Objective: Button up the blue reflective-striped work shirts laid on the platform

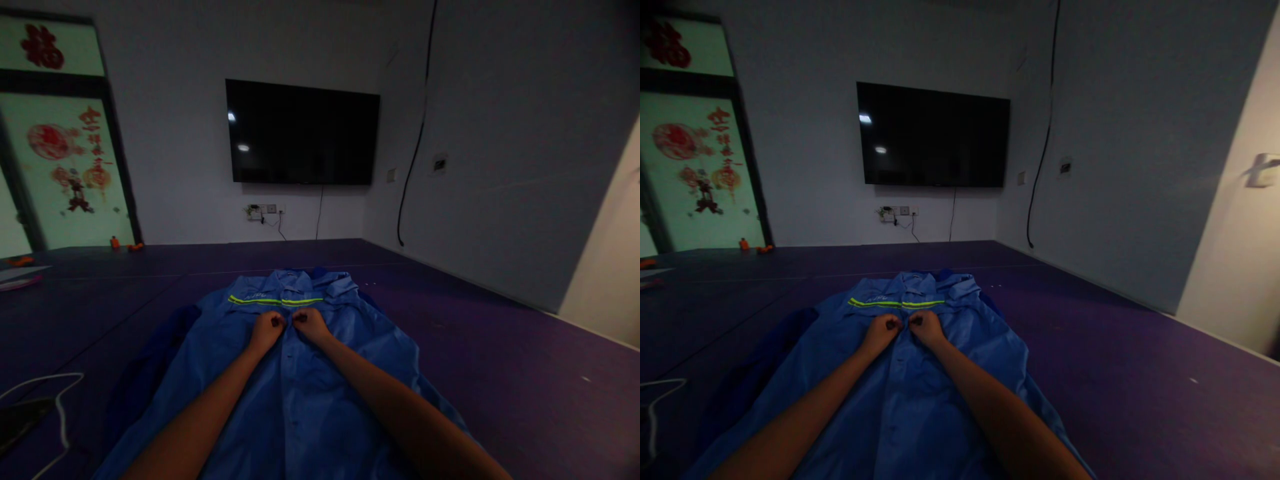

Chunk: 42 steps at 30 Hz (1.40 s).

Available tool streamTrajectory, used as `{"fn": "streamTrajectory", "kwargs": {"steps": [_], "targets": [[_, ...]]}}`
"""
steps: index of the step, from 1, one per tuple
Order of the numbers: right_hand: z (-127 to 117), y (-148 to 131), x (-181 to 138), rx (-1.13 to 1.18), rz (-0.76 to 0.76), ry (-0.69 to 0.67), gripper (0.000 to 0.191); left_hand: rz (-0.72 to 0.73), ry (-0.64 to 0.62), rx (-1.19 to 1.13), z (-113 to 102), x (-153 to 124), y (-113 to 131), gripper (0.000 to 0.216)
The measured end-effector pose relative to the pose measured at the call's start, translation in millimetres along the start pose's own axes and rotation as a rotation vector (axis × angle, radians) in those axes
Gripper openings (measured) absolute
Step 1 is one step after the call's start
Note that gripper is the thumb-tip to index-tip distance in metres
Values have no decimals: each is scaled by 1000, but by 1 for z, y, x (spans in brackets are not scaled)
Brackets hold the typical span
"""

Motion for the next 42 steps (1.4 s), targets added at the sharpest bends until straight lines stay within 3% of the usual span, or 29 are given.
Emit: {"fn": "streamTrajectory", "kwargs": {"steps": [16,42], "targets": [[-1,1,-1,-136,5,2,8,10,-22,25,1,1,3,15],[-1,-6,-3,-278,-32,0,13,-4,-40,40,2,3,-2,15]]}}
Point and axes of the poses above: each hand's wrist, its own x-axis towards the middle knuckle, its own z-axis out of the palm, y = z × x, the point moved 9 cm from there along x, towards the middle knuckle, and after that the axes turned 10 degrees about -x, right-handed, at the moved point
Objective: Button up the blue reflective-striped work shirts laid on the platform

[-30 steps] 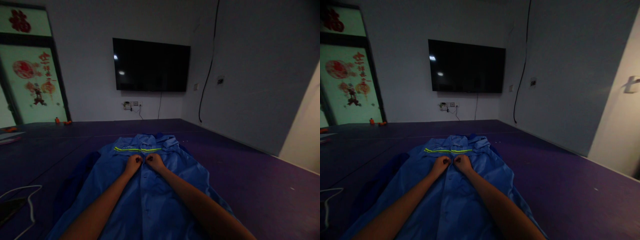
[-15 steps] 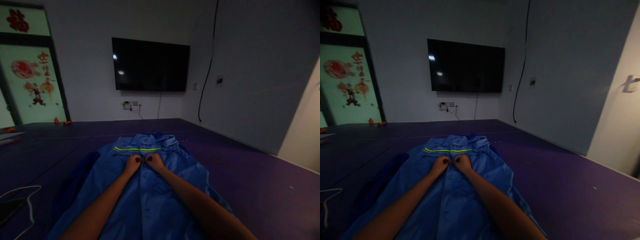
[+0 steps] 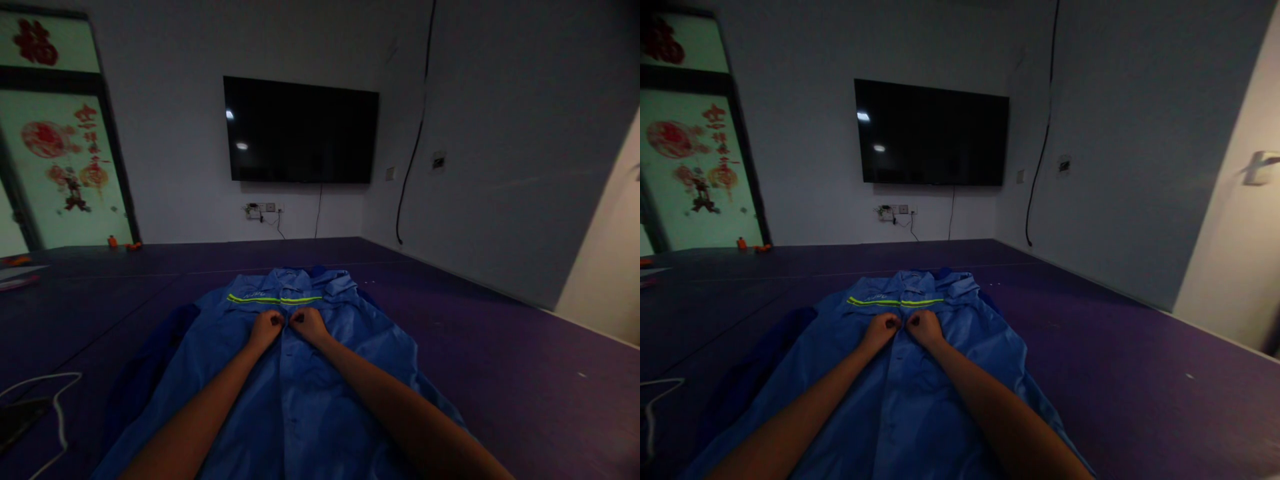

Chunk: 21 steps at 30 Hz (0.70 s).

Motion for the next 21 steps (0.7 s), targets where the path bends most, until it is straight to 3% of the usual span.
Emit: {"fn": "streamTrajectory", "kwargs": {"steps": [21], "targets": [[1,-2,0,-11,-17,-32,16,-15,-13,-12,1,0,0,17]]}}
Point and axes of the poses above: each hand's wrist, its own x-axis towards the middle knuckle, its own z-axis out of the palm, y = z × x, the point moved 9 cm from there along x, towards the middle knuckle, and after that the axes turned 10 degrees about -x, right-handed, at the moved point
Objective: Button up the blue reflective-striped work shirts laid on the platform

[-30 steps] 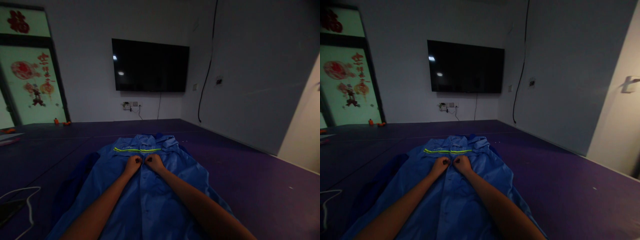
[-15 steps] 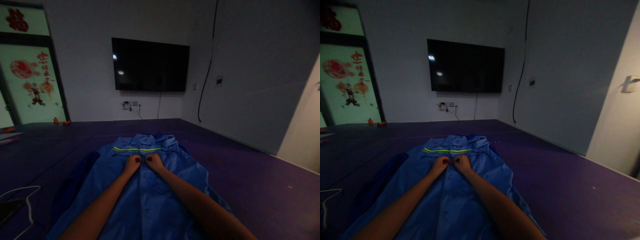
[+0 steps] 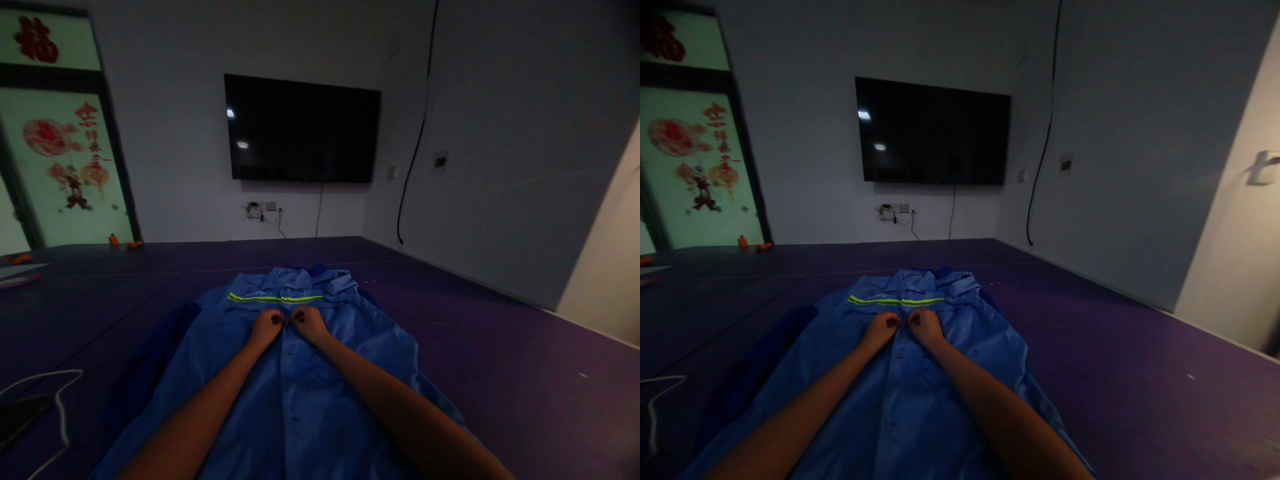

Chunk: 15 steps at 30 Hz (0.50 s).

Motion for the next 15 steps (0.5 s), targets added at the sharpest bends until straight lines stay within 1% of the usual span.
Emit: {"fn": "streamTrajectory", "kwargs": {"steps": [15], "targets": [[0,-4,-1,-6,-33,-29,21,19,1,-19,0,0,0,16]]}}
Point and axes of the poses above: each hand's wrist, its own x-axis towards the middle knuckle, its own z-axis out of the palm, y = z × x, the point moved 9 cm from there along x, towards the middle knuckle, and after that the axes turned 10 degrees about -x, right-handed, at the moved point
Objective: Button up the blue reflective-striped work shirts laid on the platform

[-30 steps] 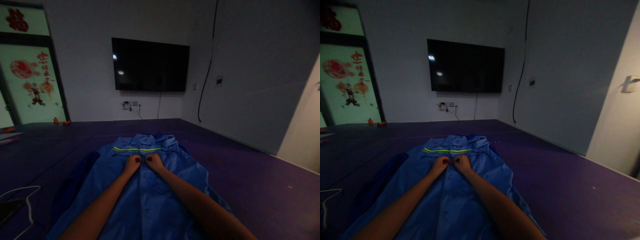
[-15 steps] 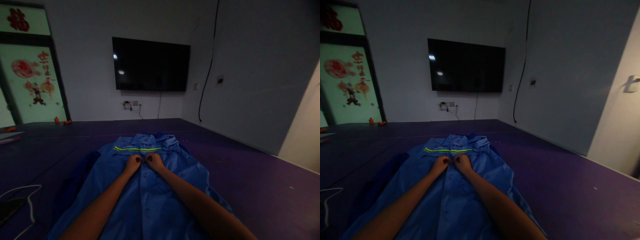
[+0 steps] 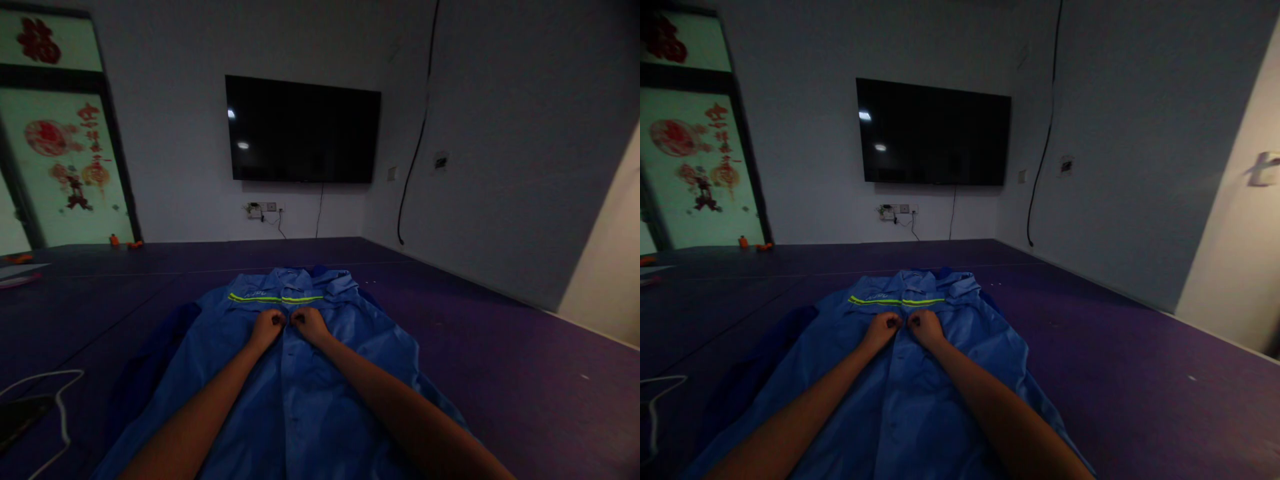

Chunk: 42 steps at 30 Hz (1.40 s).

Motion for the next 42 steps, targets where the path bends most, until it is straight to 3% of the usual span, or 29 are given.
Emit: {"fn": "streamTrajectory", "kwargs": {"steps": [22,32,42], "targets": [[-2,-14,-2,-101,-105,-27,20,-4,11,24,1,0,-2,19],[-4,-3,-2,-66,1,36,15,6,12,15,1,0,0,22],[-1,-5,-2,-63,-21,-17,16,14,4,-2,0,-1,3,18]]}}
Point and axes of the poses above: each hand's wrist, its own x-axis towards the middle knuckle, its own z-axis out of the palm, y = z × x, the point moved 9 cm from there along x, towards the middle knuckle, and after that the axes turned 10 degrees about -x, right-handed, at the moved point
